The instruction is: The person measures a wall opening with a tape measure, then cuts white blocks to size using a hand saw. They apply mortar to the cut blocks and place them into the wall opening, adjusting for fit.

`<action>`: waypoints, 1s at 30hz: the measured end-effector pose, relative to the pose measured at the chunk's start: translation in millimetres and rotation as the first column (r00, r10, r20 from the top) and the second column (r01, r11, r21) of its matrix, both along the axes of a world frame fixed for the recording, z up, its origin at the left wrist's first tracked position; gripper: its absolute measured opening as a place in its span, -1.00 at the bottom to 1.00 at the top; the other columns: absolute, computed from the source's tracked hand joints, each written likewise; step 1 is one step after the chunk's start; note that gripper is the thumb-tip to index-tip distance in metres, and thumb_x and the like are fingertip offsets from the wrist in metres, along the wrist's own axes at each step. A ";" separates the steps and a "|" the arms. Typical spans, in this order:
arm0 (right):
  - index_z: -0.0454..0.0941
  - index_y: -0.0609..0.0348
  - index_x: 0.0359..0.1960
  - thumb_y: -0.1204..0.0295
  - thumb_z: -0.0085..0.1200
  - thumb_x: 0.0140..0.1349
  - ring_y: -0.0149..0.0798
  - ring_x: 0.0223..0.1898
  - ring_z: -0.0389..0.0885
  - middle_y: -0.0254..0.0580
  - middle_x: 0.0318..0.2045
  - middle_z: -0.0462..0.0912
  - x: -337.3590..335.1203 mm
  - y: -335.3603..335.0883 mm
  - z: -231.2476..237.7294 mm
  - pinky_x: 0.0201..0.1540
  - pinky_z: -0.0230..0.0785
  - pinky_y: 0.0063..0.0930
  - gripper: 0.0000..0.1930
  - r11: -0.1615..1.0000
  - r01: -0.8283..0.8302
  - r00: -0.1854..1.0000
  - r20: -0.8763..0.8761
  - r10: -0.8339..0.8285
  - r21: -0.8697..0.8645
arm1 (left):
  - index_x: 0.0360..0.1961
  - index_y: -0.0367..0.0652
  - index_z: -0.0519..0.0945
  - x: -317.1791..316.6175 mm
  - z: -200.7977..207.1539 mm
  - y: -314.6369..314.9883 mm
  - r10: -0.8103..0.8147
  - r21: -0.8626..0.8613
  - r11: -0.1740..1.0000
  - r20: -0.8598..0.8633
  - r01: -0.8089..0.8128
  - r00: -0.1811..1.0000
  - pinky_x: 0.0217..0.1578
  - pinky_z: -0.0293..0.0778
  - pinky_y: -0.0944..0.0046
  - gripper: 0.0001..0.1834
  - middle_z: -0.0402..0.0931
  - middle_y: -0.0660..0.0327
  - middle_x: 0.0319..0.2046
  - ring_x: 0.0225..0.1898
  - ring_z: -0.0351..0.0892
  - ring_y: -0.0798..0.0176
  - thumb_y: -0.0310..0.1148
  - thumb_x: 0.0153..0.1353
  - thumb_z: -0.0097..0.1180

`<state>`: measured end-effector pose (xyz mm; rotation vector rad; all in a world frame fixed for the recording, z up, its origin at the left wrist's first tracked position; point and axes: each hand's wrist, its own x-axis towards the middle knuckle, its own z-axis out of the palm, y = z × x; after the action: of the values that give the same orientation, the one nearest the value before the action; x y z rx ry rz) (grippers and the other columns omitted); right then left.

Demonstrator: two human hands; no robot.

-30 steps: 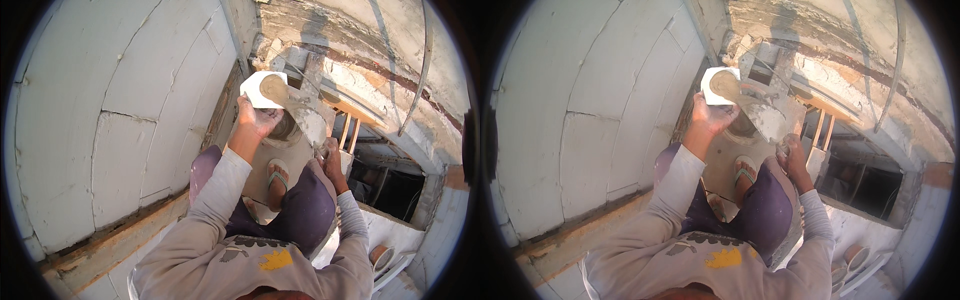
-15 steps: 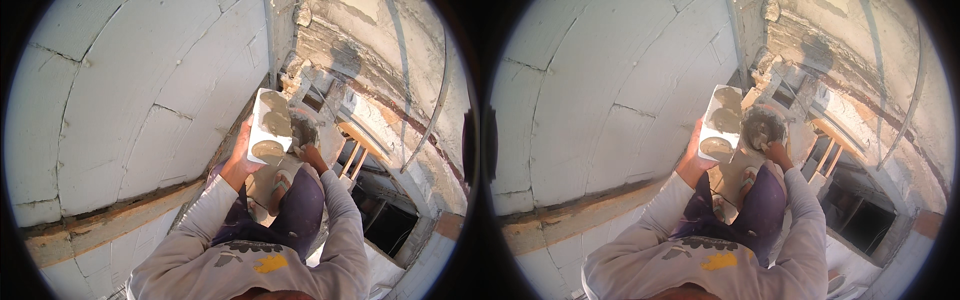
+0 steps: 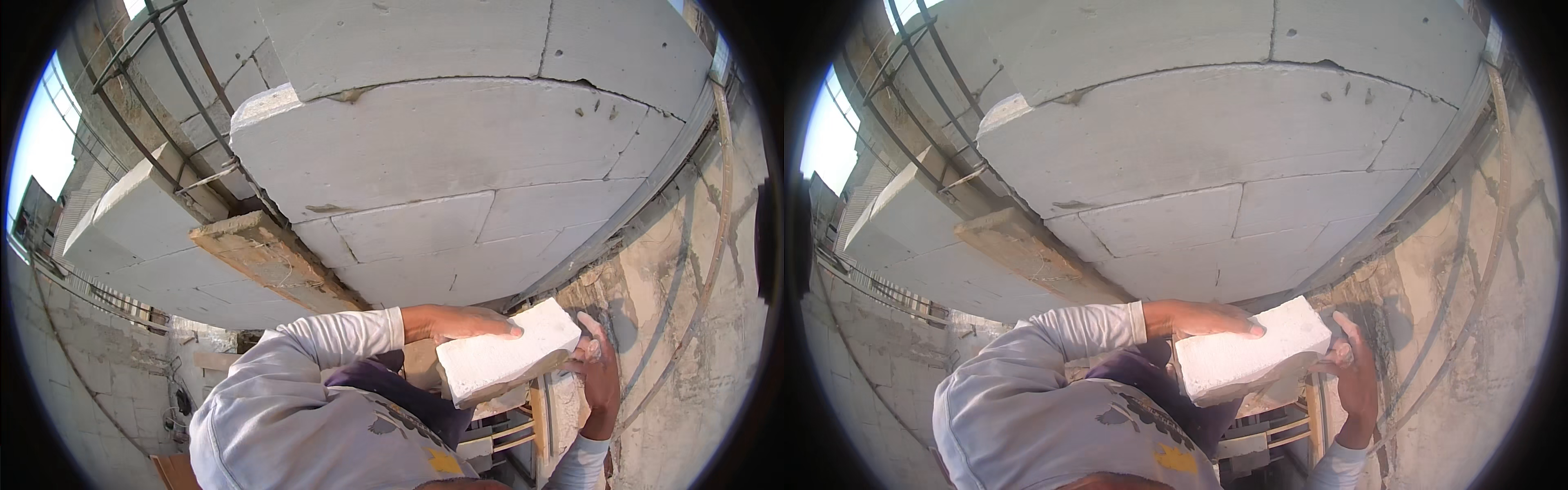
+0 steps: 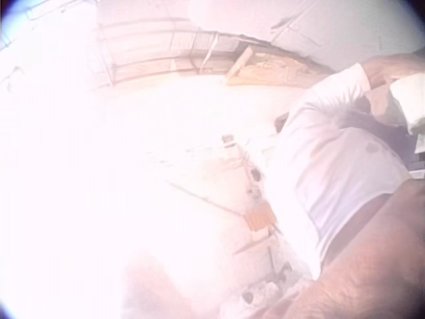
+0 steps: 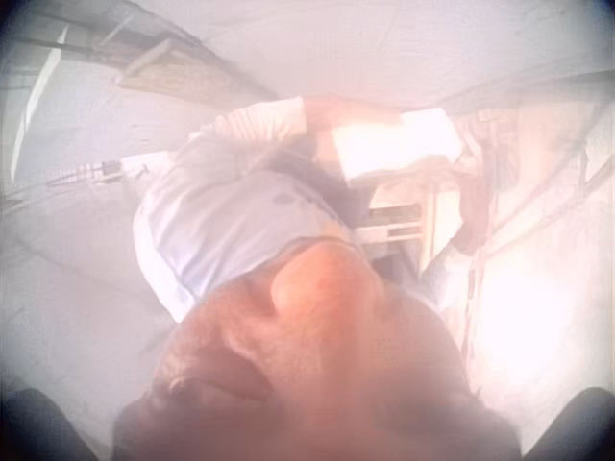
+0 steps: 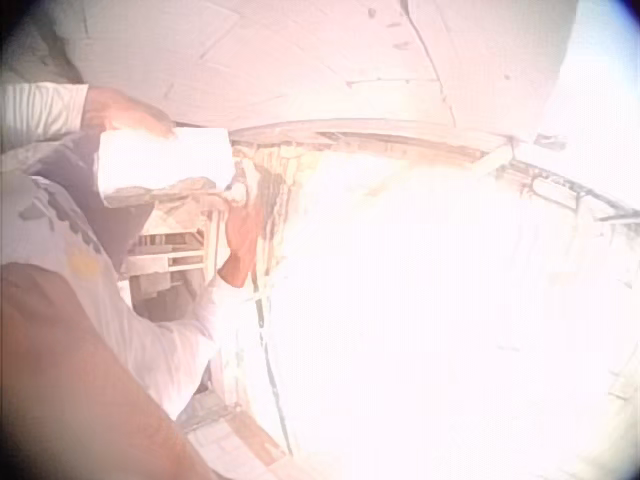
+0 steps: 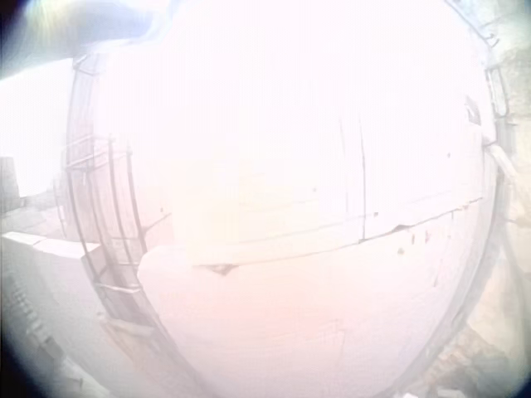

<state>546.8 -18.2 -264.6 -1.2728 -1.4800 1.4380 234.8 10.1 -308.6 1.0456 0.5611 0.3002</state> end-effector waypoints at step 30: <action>0.39 0.14 0.44 -0.32 0.09 0.34 -0.05 0.31 0.53 0.08 0.23 0.57 -374.2 216.7 630.4 0.42 0.36 0.02 -0.12 0.180 -0.625 0.773 0.571 0.277 0.760 | 0.37 -0.05 0.49 -288.8 493.0 -43.3 0.535 0.455 -0.496 0.831 0.739 -0.153 0.44 0.03 -0.38 -0.30 0.41 -0.31 0.29 0.42 0.27 -0.33 -0.07 0.23 0.34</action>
<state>172.5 198.5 365.8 -0.2283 -2.5254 0.3306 -54.0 -33.2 184.5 -0.9320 -1.3283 -0.8962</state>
